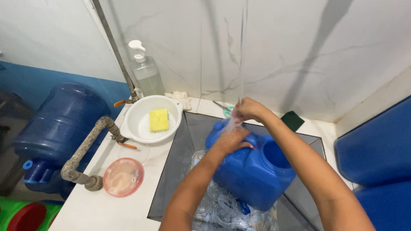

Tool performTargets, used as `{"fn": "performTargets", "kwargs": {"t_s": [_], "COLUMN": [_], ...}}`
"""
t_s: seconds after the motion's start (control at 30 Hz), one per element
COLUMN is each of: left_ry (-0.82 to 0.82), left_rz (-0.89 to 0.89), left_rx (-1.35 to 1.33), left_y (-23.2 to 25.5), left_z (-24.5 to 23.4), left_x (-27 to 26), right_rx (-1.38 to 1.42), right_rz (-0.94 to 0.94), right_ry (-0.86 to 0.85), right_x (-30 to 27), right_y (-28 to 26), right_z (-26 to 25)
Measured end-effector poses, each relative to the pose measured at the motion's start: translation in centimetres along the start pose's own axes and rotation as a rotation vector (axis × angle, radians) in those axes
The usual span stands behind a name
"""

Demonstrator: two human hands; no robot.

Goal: The person cleans a large blue plastic container and its lid in a sink. They use a sponge and a toothbrush to scrub the exterior and interior, rinse with water from the tap, and then place the cleaned container and lid aside.

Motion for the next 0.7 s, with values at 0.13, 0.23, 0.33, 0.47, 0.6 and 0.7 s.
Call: {"fn": "performTargets", "kwargs": {"t_s": [0.13,0.23,0.33,0.47,0.6,0.7], "left_ry": [-0.235,-0.403,-0.192,0.035,0.048,-0.088], "left_rz": [-0.11,-0.351,-0.437,-0.794,-0.997,-0.656], "left_rx": [0.095,0.027,-0.059,-0.139,-0.713,-1.102], "left_y": [-3.2,-5.3,-6.2,-5.4,-3.5,-3.5], "left_z": [-2.1,-1.8,0.4,5.1,10.6,11.8], "left_x": [-0.5,-2.9,-7.0,-10.5,-10.8,-13.3], "right_rx": [-0.034,-0.04,-0.422,-0.995,-1.048,-0.993], "right_rz": [-0.027,-0.049,-0.202,-0.405,-0.878,-1.021], "right_ry": [-0.021,-0.011,0.04,-0.203,0.248,0.362], "right_x": [0.6,1.5,1.8,-3.4,-11.0,-14.1], "right_y": [0.6,1.5,3.1,6.5,6.7,6.5], "right_z": [0.3,-0.2,0.5,8.0,9.4,8.9]}}
Point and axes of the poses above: each hand's wrist, its own x-axis towards the middle knuckle, its own z-axis out of the palm, y = z × x, the point moved 5 cm from there along x, towards the middle knuckle, and after that the axes turned 1 degree about -z, right-handed, at the moved point
